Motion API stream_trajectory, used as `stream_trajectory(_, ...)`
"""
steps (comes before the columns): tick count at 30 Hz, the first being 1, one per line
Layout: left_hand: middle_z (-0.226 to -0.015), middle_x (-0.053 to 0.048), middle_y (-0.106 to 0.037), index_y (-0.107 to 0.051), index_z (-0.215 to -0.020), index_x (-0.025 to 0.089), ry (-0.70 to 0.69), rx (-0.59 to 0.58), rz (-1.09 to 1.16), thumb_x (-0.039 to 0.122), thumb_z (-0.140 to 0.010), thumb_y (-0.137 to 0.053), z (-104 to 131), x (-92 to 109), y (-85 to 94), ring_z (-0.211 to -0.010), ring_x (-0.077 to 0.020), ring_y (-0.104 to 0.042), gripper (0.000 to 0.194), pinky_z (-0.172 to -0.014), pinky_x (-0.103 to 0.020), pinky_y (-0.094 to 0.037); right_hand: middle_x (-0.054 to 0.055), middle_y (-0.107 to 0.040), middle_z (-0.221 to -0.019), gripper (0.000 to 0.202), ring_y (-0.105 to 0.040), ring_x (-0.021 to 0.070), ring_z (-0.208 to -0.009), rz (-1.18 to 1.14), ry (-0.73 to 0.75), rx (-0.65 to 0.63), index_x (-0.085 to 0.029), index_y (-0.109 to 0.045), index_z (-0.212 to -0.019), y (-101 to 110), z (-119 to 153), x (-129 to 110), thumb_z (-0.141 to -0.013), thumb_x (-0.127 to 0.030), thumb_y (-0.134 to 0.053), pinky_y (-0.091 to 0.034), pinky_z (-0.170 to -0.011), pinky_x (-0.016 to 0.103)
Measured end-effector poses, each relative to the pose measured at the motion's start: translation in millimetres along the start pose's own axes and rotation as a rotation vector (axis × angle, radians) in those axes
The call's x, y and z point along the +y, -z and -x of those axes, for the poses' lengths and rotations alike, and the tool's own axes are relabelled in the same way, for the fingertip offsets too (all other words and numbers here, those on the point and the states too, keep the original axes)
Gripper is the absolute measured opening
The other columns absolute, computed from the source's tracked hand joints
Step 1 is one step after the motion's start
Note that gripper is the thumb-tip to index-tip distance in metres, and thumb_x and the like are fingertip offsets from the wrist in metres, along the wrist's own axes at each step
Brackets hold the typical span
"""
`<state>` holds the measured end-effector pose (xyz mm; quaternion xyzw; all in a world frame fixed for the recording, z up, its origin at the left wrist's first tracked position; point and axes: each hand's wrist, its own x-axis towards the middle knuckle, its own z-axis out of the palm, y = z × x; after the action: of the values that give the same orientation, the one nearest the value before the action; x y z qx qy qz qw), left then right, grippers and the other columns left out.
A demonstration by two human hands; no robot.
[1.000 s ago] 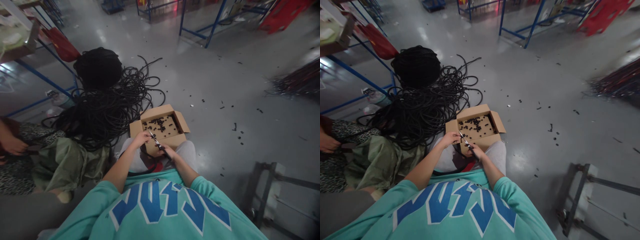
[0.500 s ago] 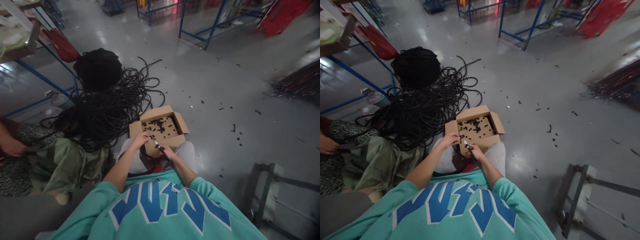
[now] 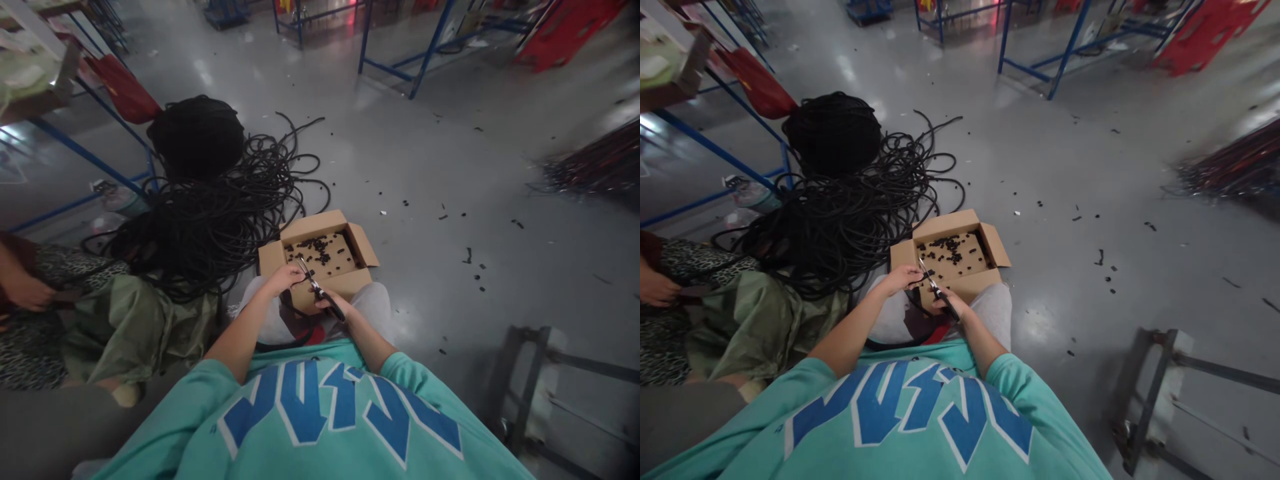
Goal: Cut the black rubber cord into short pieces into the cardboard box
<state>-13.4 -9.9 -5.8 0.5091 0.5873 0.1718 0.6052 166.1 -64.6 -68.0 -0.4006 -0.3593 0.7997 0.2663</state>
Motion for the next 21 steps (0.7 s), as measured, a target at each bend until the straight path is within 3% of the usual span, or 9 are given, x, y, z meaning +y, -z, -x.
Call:
stream_trajectory(9, -0.039, 0.007, -0.043, -0.055, -0.069, 0.012, 0.045, 0.053, -0.056, 0.032, -0.066, -0.061, -3.1, 0.1, 1.4, -0.034, -0.0047, -0.036, 0.020, -0.038, -0.018, -0.024, -0.011, -0.039, -0.041, 0.062, -0.036, 0.0064, -0.034, -0.014, -0.053, 0.034, -0.012, -0.052, -0.108, -6.9, 2.1, -6.0, -0.047, -0.020, -0.059, -0.026, -0.038, 0.020)
stream_trajectory(13, -0.045, 0.006, -0.047, -0.056, -0.069, 0.013, -0.030, 0.056, -0.107, 0.031, -0.066, -0.060, -5.5, -6.5, -0.4, -0.039, -0.0056, -0.041, 0.019, -0.042, -0.018, -0.030, -0.012, -0.036, -0.038, 0.067, -0.033, 0.0061, -0.032, -0.038, -0.080, 0.062, -0.012, -0.050, -0.111, -8.3, 1.4, -4.1, -0.046, -0.022, -0.062, -0.024, -0.037, 0.020)
stream_trajectory(17, -0.065, 0.001, -0.059, -0.058, -0.072, 0.014, -0.212, 0.072, -0.153, 0.025, -0.060, -0.064, -8.1, -10.9, -2.5, -0.061, -0.0100, -0.053, 0.018, -0.057, -0.021, -0.040, -0.009, -0.045, -0.047, 0.066, -0.039, 0.0067, -0.040, -0.008, -0.048, 0.089, -0.014, -0.053, -0.111, -6.4, 0.8, -4.9, -0.047, -0.022, -0.065, -0.030, -0.042, 0.021)
stream_trajectory(21, -0.068, -0.001, -0.061, -0.061, -0.070, 0.016, -0.234, 0.187, -0.310, 0.022, -0.064, -0.060, -9.5, -8.3, 1.3, -0.068, -0.0133, -0.053, 0.009, -0.065, -0.023, -0.041, -0.001, -0.060, -0.068, 0.070, -0.052, 0.0117, -0.060, -0.009, -0.039, 0.015, -0.019, -0.049, -0.119, -3.8, 2.2, -6.7, -0.051, -0.024, -0.067, -0.037, -0.054, 0.022)
